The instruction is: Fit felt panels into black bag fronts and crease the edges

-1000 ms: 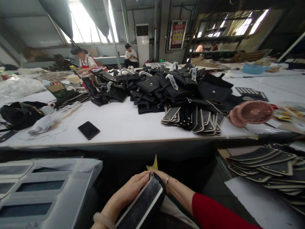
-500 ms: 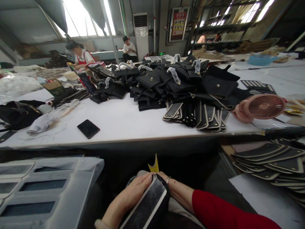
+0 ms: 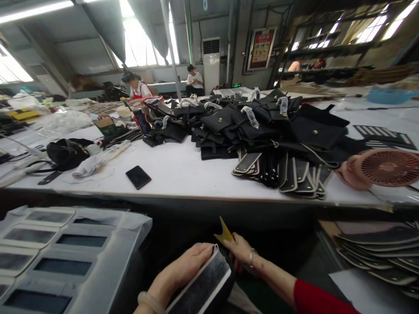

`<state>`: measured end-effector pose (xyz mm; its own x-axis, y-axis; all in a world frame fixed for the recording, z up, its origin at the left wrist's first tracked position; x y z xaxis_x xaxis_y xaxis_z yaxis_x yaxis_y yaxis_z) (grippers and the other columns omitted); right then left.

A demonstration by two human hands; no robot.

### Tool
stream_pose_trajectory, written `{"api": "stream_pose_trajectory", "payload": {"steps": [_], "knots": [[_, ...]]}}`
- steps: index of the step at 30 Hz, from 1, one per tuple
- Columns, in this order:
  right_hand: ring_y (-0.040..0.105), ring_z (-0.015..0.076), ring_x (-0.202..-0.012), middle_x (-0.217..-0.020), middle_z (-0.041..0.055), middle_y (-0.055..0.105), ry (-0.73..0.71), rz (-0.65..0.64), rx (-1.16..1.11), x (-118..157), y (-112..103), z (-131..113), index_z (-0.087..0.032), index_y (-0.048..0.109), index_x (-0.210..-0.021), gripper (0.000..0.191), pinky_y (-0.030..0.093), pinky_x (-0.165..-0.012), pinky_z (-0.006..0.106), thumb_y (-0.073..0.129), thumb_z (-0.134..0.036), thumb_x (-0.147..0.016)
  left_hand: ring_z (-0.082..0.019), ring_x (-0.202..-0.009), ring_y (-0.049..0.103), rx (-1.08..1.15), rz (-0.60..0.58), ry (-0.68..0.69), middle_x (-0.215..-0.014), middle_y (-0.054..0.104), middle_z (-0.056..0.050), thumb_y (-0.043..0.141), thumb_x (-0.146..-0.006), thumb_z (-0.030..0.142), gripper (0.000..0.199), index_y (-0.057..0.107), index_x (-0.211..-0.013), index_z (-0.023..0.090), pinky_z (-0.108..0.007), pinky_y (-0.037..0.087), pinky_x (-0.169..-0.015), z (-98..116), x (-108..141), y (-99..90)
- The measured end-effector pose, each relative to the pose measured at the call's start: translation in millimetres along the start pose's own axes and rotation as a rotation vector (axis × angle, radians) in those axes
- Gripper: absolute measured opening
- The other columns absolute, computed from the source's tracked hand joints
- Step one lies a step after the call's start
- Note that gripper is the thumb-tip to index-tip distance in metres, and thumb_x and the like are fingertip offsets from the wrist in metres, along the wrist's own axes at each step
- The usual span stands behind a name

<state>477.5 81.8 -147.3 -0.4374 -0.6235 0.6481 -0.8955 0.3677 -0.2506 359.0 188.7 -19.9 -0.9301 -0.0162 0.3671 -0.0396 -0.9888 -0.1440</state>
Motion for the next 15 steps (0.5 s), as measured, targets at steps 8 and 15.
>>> {"api": "stream_pose_trajectory", "payload": {"steps": [8,15], "knots": [[0.057,0.0151,-0.045,-0.056,-0.0002,0.059,-0.094,-0.486,0.347,54,-68,-69,-0.019,0.061,-0.083,0.048,0.049,-0.041,0.026,0.051,-0.066,-0.08,-0.021,-0.096,0.058,0.037,0.085,-0.06,-0.106,0.067,-0.005,0.05,-0.092,0.051,0.045,0.066,-0.12,0.019,-0.032,0.043,-0.088,-23,-2,-6.5],[0.069,0.0315,-0.074,-0.074,0.0108,0.071,-0.471,-0.275,0.939,49,-43,-137,-0.02,0.067,-0.077,0.039,0.049,-0.065,0.037,0.067,-0.059,-0.075,-0.019,-0.083,0.062,0.143,0.206,-0.107,-0.093,0.07,-0.004,0.064,-0.081,0.041,0.089,0.019,-0.152,0.012,-0.029,0.044,-0.074,-43,-4,-6.4]]}}
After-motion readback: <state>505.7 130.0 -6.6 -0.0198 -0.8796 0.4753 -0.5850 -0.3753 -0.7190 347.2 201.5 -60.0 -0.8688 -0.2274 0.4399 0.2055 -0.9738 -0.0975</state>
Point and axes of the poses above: each hand's wrist, its own x-axis away from the middle knuckle, its own y-axis out of the palm, z = x × y, the point moved 6 cm from there along -x, towards the middle knuckle
